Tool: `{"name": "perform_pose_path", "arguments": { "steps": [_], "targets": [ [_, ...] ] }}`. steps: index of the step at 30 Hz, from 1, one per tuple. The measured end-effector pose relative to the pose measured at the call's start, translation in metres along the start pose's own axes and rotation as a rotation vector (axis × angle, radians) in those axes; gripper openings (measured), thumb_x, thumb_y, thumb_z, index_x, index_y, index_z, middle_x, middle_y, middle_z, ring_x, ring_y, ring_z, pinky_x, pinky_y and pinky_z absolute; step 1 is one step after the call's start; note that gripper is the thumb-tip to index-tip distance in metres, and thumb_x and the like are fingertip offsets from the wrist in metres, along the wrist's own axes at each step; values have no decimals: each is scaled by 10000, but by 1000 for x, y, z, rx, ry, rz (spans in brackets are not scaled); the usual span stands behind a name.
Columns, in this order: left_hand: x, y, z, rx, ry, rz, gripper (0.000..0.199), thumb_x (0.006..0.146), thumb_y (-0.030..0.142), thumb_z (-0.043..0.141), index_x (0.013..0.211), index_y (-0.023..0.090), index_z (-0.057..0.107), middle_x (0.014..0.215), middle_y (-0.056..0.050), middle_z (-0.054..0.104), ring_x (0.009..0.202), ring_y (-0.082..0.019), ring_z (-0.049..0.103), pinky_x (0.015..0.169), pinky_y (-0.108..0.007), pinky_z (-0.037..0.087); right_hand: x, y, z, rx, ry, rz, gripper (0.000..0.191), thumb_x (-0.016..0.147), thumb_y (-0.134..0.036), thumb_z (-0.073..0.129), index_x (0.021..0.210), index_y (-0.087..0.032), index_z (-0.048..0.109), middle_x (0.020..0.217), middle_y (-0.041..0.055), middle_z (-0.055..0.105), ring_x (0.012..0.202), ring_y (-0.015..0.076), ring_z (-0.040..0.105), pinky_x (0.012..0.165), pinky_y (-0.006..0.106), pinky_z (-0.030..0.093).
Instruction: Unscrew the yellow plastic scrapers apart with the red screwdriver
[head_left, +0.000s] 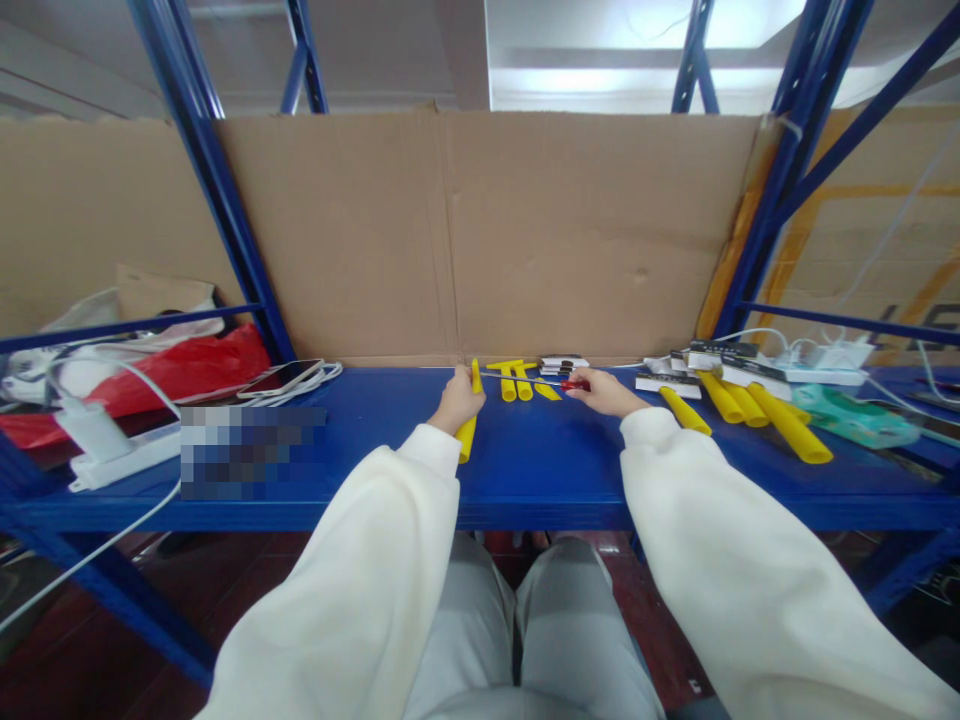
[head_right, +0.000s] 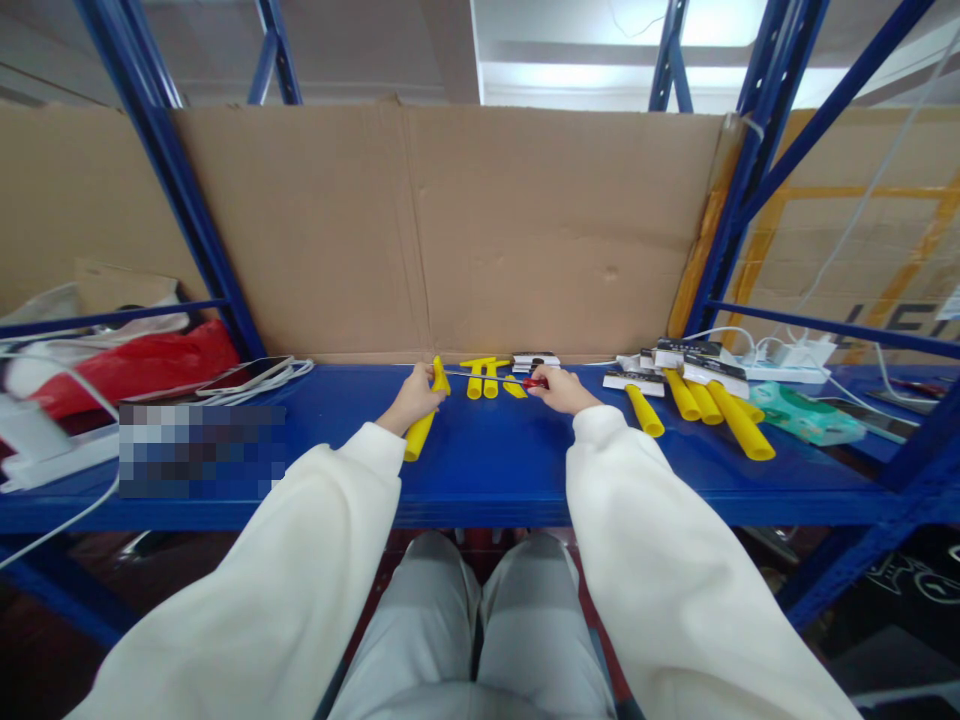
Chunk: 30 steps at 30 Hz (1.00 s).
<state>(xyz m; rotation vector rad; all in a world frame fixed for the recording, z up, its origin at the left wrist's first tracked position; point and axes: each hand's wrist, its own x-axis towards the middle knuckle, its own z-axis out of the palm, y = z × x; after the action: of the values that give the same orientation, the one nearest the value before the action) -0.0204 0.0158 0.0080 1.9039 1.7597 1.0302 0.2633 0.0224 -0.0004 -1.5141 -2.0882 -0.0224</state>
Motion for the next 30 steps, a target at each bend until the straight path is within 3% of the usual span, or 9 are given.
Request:
{"name": "perform_pose_path", "arguments": {
  "steps": [10,20,30],
  "targets": [
    [0,-1,0,35,-5,14,364,855,81,634,1187,165,509,1273,-174,688,1030,-262,735,836,-340,572,1,5,1,0,25,-21,118,863,-335,654,946,-254,680,943,42,758,886,235,679,817,359,500],
    [0,-1,0,12,10,4,410,811,65,660,1176,183,518,1246,-157,703,1059,-272,730,852,-348,575,3,11,5,29,-44,-70,222,850,-443,690,933,-238,703,838,29,737,793,196,657,783,305,506],
    [2,-3,0,7,9,1,437,794,58,672,1193,161,525,1230,-172,711,1032,-269,739,843,-351,583,1,7,4,43,-55,-58,184,874,-399,653,902,-221,690,792,32,725,761,189,648,761,297,501]
  ]
}}
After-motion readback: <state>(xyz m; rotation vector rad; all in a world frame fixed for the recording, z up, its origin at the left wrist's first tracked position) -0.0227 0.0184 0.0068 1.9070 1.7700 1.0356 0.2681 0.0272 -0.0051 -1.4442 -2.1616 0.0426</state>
